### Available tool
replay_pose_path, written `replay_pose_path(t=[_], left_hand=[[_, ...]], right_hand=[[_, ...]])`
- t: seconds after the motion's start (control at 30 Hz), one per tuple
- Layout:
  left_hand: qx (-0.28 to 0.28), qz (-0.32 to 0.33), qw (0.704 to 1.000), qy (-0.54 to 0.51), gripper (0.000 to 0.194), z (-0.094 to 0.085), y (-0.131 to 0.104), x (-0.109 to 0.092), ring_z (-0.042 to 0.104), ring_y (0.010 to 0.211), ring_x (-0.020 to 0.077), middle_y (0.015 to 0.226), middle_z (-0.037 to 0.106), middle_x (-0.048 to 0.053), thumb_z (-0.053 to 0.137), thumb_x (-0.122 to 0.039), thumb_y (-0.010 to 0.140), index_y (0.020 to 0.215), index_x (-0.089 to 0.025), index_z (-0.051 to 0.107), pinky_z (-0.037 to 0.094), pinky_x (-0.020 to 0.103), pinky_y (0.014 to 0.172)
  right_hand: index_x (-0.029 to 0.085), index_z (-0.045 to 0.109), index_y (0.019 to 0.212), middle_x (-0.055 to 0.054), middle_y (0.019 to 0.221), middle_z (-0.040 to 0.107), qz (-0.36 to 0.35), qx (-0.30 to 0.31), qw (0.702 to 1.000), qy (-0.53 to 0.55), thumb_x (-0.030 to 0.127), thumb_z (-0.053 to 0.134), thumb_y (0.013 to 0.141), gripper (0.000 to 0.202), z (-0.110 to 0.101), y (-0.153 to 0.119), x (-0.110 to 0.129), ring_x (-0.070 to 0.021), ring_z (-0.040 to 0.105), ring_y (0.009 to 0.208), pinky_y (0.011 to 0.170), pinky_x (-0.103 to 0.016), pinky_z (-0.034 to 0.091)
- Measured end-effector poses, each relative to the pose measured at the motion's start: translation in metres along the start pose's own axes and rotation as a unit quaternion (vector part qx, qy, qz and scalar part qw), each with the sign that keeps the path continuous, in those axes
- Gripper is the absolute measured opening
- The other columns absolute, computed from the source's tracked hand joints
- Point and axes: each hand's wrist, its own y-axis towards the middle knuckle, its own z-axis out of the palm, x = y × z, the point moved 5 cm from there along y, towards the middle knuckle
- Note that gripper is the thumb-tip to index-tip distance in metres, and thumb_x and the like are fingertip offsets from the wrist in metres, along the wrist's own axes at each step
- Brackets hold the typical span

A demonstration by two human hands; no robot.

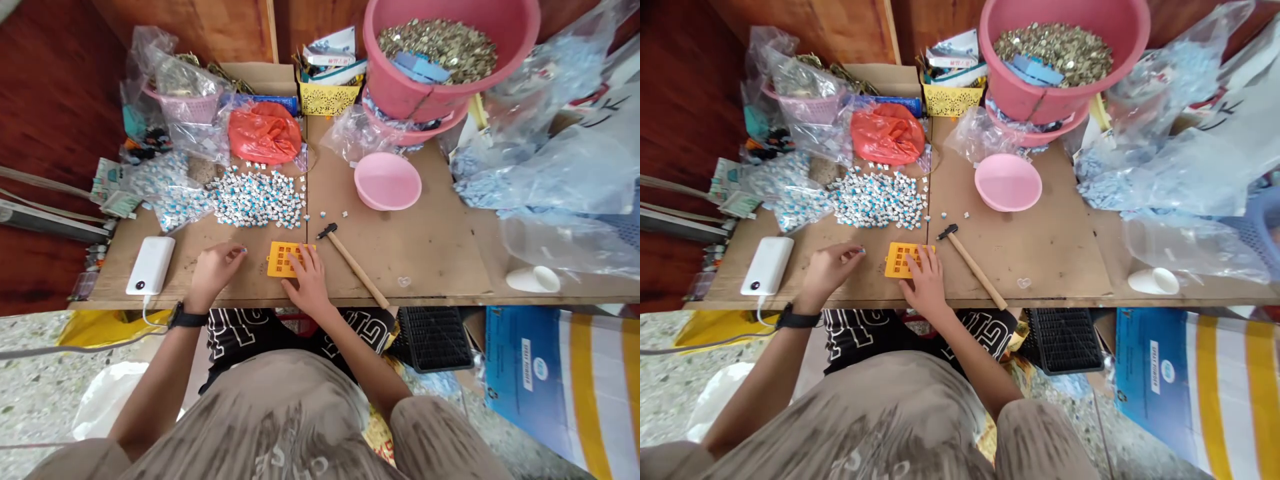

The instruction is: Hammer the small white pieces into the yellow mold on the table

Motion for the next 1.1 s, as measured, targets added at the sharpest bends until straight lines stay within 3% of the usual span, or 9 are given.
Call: replay_pose_path(t=[0.13,0.23,0.37,0.53,0.63,0.77,0.87,1.0,1.1], left_hand=[[-0.012,0.086,0.988,-0.125,0.034,0.017,0.005,-0.041,0.079,0.115,0.0279,0.128,0.087,0.010,0.067,-0.050,0.106,0.115,-0.023,0.087,0.061,0.042,0.113],[0.022,0.175,0.978,-0.106,0.028,0.038,0.014,-0.064,0.070,0.139,0.0319,0.145,0.080,0.012,0.066,-0.041,0.108,0.111,-0.024,0.088,0.052,0.051,0.129],[0.051,0.205,0.975,-0.068,0.031,0.055,0.018,-0.065,0.067,0.136,0.0331,0.140,0.080,0.014,0.060,-0.034,0.112,0.114,-0.023,0.089,0.054,0.053,0.125],[0.043,0.201,0.977,-0.063,0.029,0.060,0.021,-0.065,0.067,0.132,0.0351,0.131,0.081,0.015,0.061,-0.030,0.109,0.110,-0.021,0.088,0.054,0.055,0.123],[0.044,0.172,0.982,-0.069,0.023,0.063,0.027,-0.065,0.070,0.127,0.0352,0.130,0.082,0.014,0.065,-0.028,0.104,0.110,-0.021,0.087,0.056,0.055,0.120],[0.025,0.152,0.982,-0.108,0.022,0.069,0.026,-0.057,0.073,0.127,0.0329,0.132,0.082,0.013,0.070,-0.030,0.102,0.116,-0.021,0.084,0.057,0.049,0.119],[-0.024,0.154,0.972,-0.174,0.036,0.071,0.016,-0.044,0.072,0.133,0.0308,0.141,0.079,0.015,0.074,-0.038,0.102,0.132,-0.019,0.080,0.056,0.045,0.122],[-0.125,0.103,0.953,-0.256,0.035,0.072,0.001,-0.021,0.076,0.121,0.0270,0.136,0.081,0.013,0.072,-0.044,0.106,0.131,-0.021,0.079,0.062,0.042,0.111],[-0.162,0.069,0.938,-0.300,0.029,0.076,-0.003,-0.009,0.077,0.103,0.0241,0.121,0.084,0.011,0.067,-0.044,0.108,0.120,-0.022,0.080,0.064,0.039,0.099]], right_hand=[[0.024,0.074,0.153,-0.019,0.174,0.059,0.019,-0.111,0.994,0.017,0.040,0.061,0.112,0.045,-0.027,-0.025,-0.015,-0.0397,0.041,0.170,0.138,-0.067,0.038],[0.024,0.071,0.156,-0.020,0.165,0.065,0.091,-0.179,0.978,-0.052,0.042,0.055,0.114,0.049,-0.060,-0.046,-0.043,-0.0417,0.053,0.157,0.132,-0.070,0.042],[0.016,0.065,0.164,-0.027,0.152,0.070,0.218,-0.130,0.950,-0.182,0.044,0.058,0.112,0.059,-0.088,-0.060,-0.082,-0.0474,0.059,0.141,0.123,-0.069,0.043],[0.010,0.072,0.153,-0.026,0.136,0.072,0.217,-0.021,0.959,-0.178,0.029,0.055,0.112,0.048,-0.101,-0.053,-0.094,-0.0380,0.069,0.119,0.108,-0.050,0.054],[0.013,0.077,0.137,-0.021,0.126,0.076,0.192,0.000,0.975,-0.110,0.029,0.059,0.111,0.036,-0.108,-0.055,-0.085,-0.0324,0.073,0.107,0.101,-0.044,0.058],[0.018,0.076,0.128,-0.011,0.102,0.079,0.111,0.009,0.994,0.000,0.041,0.047,0.120,0.038,-0.097,-0.068,-0.055,-0.0290,0.074,0.093,0.089,-0.040,0.058],[0.019,0.075,0.122,-0.007,0.087,0.075,0.091,0.030,0.995,0.015,0.046,0.038,0.124,0.046,-0.074,-0.077,-0.033,-0.0275,0.072,0.079,0.078,-0.037,0.054],[0.017,0.070,0.137,-0.009,0.092,0.077,0.067,0.025,0.997,0.001,0.045,0.031,0.127,0.049,-0.047,-0.077,-0.012,-0.0259,0.073,0.079,0.077,-0.033,0.052],[0.015,0.070,0.133,-0.012,0.094,0.079,0.090,0.044,0.993,-0.068,0.042,0.032,0.126,0.048,-0.034,-0.072,-0.012,-0.0267,0.072,0.078,0.075,-0.033,0.050]])
